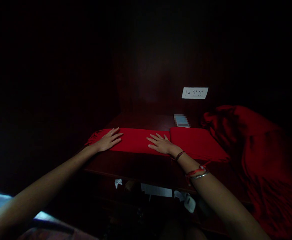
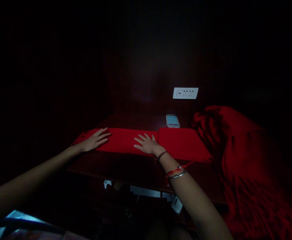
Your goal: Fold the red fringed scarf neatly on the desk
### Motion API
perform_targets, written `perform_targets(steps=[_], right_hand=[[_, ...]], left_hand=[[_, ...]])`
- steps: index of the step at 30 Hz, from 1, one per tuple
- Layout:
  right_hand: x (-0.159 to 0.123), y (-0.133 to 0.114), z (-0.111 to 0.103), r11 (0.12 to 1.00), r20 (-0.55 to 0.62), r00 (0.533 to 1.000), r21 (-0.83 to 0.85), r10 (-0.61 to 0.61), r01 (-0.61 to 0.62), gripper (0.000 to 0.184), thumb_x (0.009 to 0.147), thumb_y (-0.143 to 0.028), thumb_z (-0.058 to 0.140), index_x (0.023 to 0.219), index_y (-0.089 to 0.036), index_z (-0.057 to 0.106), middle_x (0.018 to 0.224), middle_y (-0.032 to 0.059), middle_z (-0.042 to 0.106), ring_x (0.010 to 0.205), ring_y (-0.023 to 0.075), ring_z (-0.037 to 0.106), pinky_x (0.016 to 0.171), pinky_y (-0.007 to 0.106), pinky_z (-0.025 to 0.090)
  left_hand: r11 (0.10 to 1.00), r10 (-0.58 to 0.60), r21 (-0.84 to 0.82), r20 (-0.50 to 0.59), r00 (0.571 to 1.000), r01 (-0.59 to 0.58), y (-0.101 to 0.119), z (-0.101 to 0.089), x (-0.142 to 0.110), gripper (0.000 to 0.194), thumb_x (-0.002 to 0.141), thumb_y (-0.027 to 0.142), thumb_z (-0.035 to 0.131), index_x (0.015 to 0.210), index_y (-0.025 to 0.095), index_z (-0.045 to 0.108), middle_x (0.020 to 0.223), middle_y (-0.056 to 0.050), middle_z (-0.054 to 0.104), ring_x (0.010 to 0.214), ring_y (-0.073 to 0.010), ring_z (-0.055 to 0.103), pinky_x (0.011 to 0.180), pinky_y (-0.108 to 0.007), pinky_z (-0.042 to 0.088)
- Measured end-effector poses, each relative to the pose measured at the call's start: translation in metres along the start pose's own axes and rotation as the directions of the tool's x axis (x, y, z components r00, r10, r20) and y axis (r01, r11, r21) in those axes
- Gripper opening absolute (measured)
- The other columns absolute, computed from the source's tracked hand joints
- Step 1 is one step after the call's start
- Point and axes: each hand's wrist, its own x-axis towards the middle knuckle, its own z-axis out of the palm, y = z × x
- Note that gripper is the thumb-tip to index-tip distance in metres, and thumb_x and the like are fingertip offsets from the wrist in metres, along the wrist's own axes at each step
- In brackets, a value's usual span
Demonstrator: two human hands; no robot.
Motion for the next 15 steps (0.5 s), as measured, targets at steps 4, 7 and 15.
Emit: perform_targets(steps=[4,7,15], right_hand=[[-0.001,-0.001,-0.001,1.000,0.016,1.000,-0.010,0.012,-0.012,0.062,0.071,-0.064,0.013,0.125,-0.035,0.016,0.134,-0.0022,0.011,0.121,0.0276,0.005,0.092,0.054,0.004],[-0.002,0.000,-0.002,1.000,0.044,0.999,-0.015,0.020,-0.019,0.063,0.070,-0.065,0.014,0.126,-0.034,0.015,0.134,-0.0015,0.011,0.121,0.0278,0.004,0.092,0.054,0.005],[-0.007,0.002,-0.007,0.999,0.054,0.998,-0.020,0.035,-0.034,0.064,0.070,-0.065,0.015,0.126,-0.033,0.017,0.134,0.0002,0.011,0.121,0.0283,0.005,0.092,0.054,0.006]], left_hand=[[0.996,-0.090,-0.020,0.077,0.993,0.091,-0.013,0.000,-0.003,0.055,0.078,0.051,0.018,0.125,0.024,0.025,0.132,-0.001,0.021,0.119,-0.0187,0.017,0.095,-0.033,0.018],[0.951,-0.310,-0.001,-0.018,0.951,0.310,-0.036,-0.007,0.011,0.055,0.078,0.047,0.020,0.120,0.017,0.035,0.129,-0.008,0.028,0.116,-0.0227,0.025,0.091,-0.035,0.025],[0.769,-0.364,-0.415,0.339,0.868,0.485,-0.044,-0.050,0.053,0.037,0.058,0.032,0.053,0.091,0.017,0.053,0.083,-0.004,0.060,0.072,-0.0173,0.056,0.057,-0.023,0.043]])
